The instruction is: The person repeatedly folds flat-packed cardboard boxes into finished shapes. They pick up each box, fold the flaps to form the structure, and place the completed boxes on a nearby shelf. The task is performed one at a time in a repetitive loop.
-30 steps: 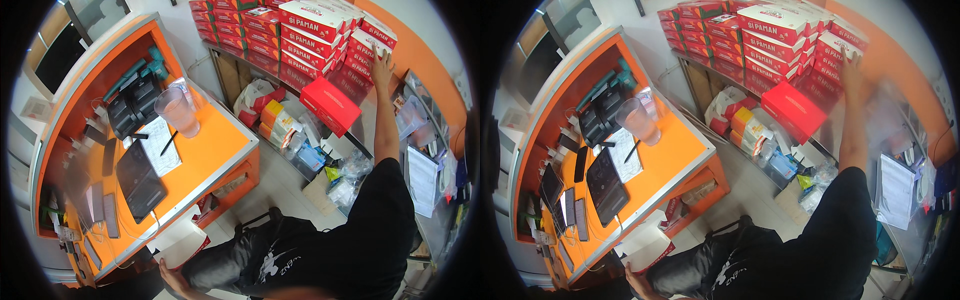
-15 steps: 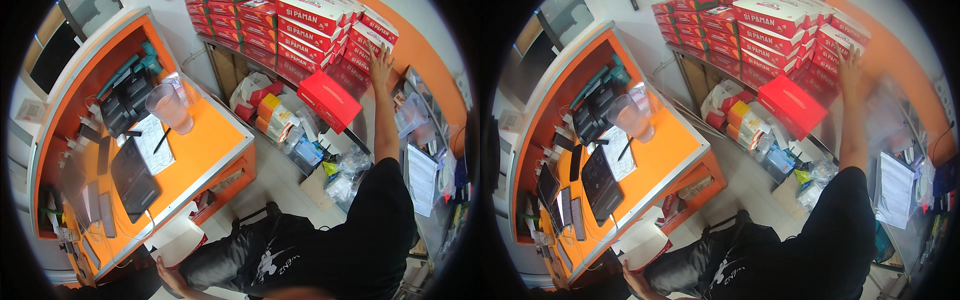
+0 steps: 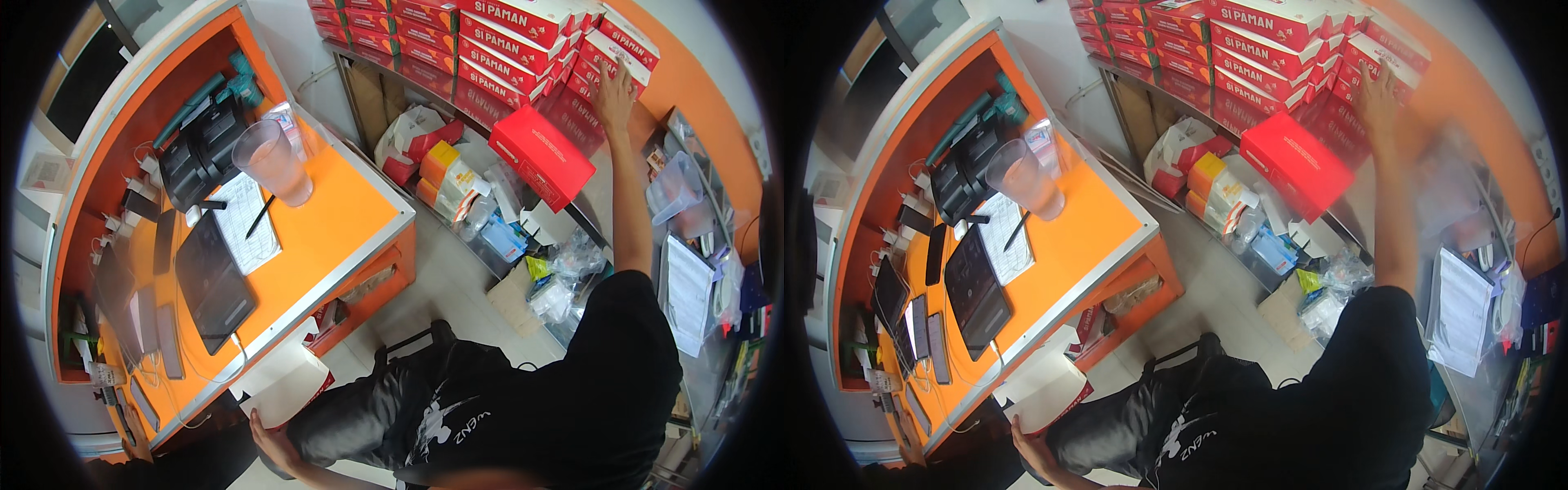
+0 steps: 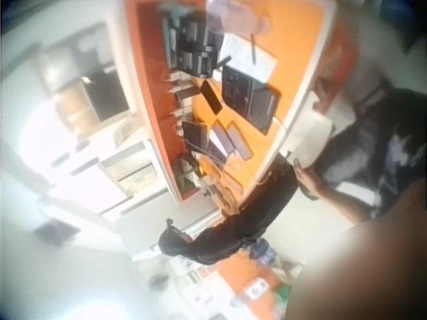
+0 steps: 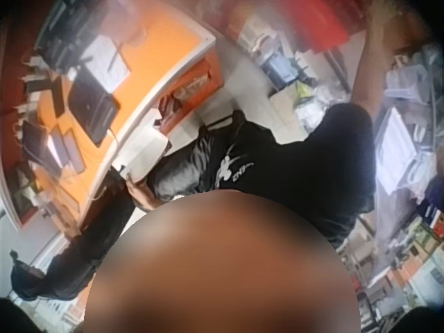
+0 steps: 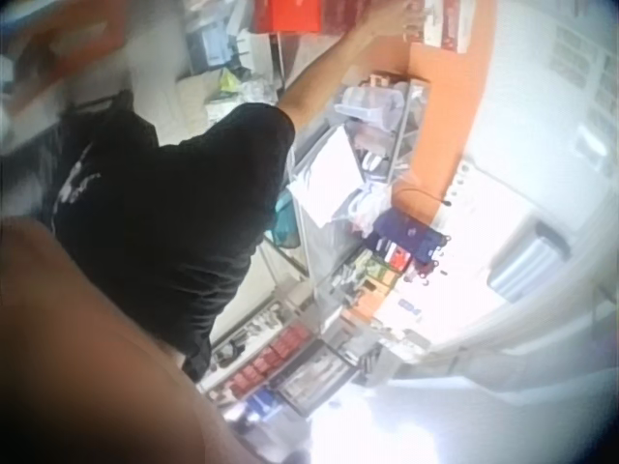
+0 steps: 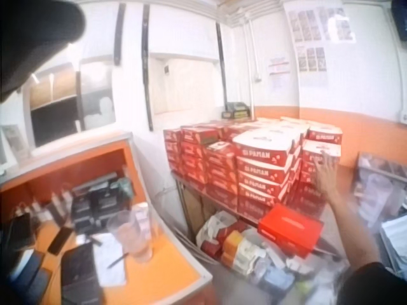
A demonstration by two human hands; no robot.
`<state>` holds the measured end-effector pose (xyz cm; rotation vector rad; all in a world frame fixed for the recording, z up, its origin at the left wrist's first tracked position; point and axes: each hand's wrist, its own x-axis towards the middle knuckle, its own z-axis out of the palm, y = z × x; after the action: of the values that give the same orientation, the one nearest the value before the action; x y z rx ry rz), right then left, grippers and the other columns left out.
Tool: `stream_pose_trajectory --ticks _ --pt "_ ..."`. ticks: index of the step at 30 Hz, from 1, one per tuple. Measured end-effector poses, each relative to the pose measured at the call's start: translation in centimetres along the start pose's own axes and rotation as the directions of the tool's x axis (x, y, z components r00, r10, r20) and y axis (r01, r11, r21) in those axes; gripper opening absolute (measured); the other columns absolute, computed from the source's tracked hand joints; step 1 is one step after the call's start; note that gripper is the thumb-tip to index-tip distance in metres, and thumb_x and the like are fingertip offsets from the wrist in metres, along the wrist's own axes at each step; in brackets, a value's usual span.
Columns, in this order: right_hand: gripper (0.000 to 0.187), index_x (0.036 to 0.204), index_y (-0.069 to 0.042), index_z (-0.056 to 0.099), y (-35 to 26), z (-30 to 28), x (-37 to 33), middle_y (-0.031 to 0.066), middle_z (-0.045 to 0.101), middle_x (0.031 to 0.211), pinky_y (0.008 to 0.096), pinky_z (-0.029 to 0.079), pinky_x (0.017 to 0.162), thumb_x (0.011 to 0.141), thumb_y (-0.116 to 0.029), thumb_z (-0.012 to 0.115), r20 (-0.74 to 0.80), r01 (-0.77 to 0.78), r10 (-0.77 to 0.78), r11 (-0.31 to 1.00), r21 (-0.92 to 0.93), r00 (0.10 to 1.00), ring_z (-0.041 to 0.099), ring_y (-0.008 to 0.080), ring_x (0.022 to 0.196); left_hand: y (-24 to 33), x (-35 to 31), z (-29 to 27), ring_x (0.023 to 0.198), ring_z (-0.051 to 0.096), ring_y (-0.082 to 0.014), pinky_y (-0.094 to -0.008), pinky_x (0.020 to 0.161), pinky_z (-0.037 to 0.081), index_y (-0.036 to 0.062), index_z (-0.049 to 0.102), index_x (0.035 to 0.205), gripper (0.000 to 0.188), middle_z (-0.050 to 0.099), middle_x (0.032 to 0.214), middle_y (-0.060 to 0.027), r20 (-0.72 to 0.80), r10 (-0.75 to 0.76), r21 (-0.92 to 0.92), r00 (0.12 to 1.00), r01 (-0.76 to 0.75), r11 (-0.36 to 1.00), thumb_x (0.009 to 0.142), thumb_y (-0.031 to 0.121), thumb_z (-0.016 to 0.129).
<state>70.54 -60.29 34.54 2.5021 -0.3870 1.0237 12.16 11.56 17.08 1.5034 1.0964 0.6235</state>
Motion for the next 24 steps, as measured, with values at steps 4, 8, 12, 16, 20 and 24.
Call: stream_pose_trajectory --ticks 4,8,12,16,20,24 --pt "0.064 0.138 -0.004 0.059 -4.1 -11.4 -2.9 0.0228 0.062 0.136 0.0429 0.046 0.109 0.095 -0.05 0.068 0.405 -0.115 -0.196 0.771 0.626 0.893 0.061 0.0339 0.127 1.0 -0.5 0.3 0.135 0.049 -0.0369 -0.0534 0.096 0.056 -0.004 0.047 0.147 0.061 0.042 0.151 -0.0217 -0.025 -0.021 -0.048 0.999 0.02 0.999 0.104 0.04 0.052" --pt "0.095 0.154 -0.008 0.042 -5.9 -19.3 -10.1 0.0291 0.046 0.151 0.051 0.04 0.114 0.083 -0.06 0.077 0.411 0.129 -0.447 0.786 0.605 0.794 0.047 0.0411 0.139 0.9 -0.2 0.0 0.135 0.049 -0.0371 -0.0551 0.098 0.055 -0.0039 0.049 0.144 0.061 0.043 0.15 -0.0216 0.015 -0.039 -0.084 0.999 0.04 0.996 0.104 0.042 0.053" --pt "0.117 0.162 -0.013 0.028 -7.3 -19.8 -15.3 0.0295 0.033 0.158 0.058 0.034 0.117 0.07 -0.052 0.089 0.488 0.34 -0.464 0.883 0.325 0.739 0.036 0.0439 0.146 0.3 0.2 -0.2 0.135 0.05 -0.0367 -0.055 0.098 0.054 -0.0027 0.049 0.145 0.061 0.044 0.149 -0.0213 0.053 -0.018 -0.106 0.998 0.024 0.994 0.104 0.042 0.053" --pt "0.102 0.158 -0.016 0.039 -8.8 -15.9 -18.9 0.0246 0.046 0.142 0.0578 0.038 0.114 0.067 -0.021 0.085 0.166 0.389 -0.442 0.879 0.275 0.882 0.047 0.0381 0.134 -0.3 0.1 -0.8 0.135 0.05 -0.0365 -0.0548 0.098 0.054 -0.0028 0.05 0.145 0.06 0.044 0.149 -0.0218 0.062 -0.013 -0.181 0.998 0.024 0.983 0.105 0.042 0.052" --pt "0.101 0.157 -0.013 0.038 -7.0 -13.6 -18.4 0.0233 0.046 0.143 0.0509 0.044 0.11 0.067 -0.018 0.086 0.082 0.382 -0.442 0.843 0.379 0.893 0.05 0.0416 0.131 -0.2 -0.2 -0.9 0.134 0.05 -0.0362 -0.0554 0.1 0.054 -0.004 0.051 0.144 0.061 0.044 0.148 -0.0222 0.062 0.023 -0.177 0.998 -0.012 0.984 0.104 0.042 0.054" --pt "0.101 0.155 -0.007 0.039 -2.3 -21.6 -12.1 0.0238 0.053 0.141 0.0447 0.051 0.104 0.068 -0.02 0.088 0.195 0.18 -0.399 0.728 0.661 0.896 0.058 0.0419 0.125 -0.6 0.0 -1.3 0.134 0.05 -0.0358 -0.0555 0.101 0.053 -0.0041 0.051 0.144 0.062 0.044 0.148 -0.0219 0.058 0.004 -0.208 0.998 0.008 0.978 0.103 0.042 0.056"
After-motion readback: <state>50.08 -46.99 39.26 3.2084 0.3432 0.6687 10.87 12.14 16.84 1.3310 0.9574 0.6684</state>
